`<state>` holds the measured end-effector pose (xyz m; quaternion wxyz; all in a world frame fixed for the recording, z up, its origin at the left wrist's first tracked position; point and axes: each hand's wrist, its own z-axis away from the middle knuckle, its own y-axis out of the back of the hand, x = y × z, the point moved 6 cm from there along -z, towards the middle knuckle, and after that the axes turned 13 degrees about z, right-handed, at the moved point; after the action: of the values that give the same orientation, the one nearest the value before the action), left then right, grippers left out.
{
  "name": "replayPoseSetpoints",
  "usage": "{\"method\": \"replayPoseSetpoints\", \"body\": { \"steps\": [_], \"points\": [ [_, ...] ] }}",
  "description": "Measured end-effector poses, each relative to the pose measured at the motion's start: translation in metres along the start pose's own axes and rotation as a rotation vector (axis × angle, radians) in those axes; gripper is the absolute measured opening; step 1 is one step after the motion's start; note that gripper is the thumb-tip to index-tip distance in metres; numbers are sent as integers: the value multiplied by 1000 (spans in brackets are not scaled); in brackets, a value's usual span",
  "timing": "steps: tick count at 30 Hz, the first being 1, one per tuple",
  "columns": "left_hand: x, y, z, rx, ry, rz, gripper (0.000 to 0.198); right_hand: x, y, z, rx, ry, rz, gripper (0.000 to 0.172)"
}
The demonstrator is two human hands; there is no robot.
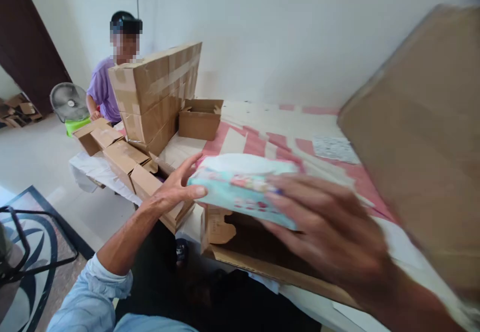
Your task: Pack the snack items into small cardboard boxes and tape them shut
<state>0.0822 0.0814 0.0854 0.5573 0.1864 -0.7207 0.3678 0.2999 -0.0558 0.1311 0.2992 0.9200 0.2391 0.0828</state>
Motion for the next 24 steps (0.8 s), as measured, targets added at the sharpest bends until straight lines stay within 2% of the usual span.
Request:
{"method": "replayPoseSetpoints", "body": {
  "steps": [2,3,4,6,9,12,15,19,24],
  "points": [
    [2,4,-9,62,-21,-26,107,-20,-9,-14,29,102,58,76],
    [3,5,-12,90,-30,-35,103,-21,-13,-17,49,91,80,77],
    [3,7,-13,114,-44,-40,98,-15,-17,-18,60,17,87,78],
    [6,10,-14,147,-92,-61,94,7,-26,-14,42,-229,36,88],
    [12,16,-15,178,-179,-121,97,38,-47,0,-111,-602,-215,105],
    [17,19,-21,153,-228,-190,100,48,-64,5,-238,-767,-460,102],
    [23,19,-32,108,-234,-292,99,52,-69,-2,-238,-784,-547,100],
    [43,13,-44,57,-315,-477,109,57,-69,-14,-168,-743,-550,104],
    [71,-3,-38,1,-492,-660,107,47,-48,-24,-73,-624,-444,93]
  ]
}}
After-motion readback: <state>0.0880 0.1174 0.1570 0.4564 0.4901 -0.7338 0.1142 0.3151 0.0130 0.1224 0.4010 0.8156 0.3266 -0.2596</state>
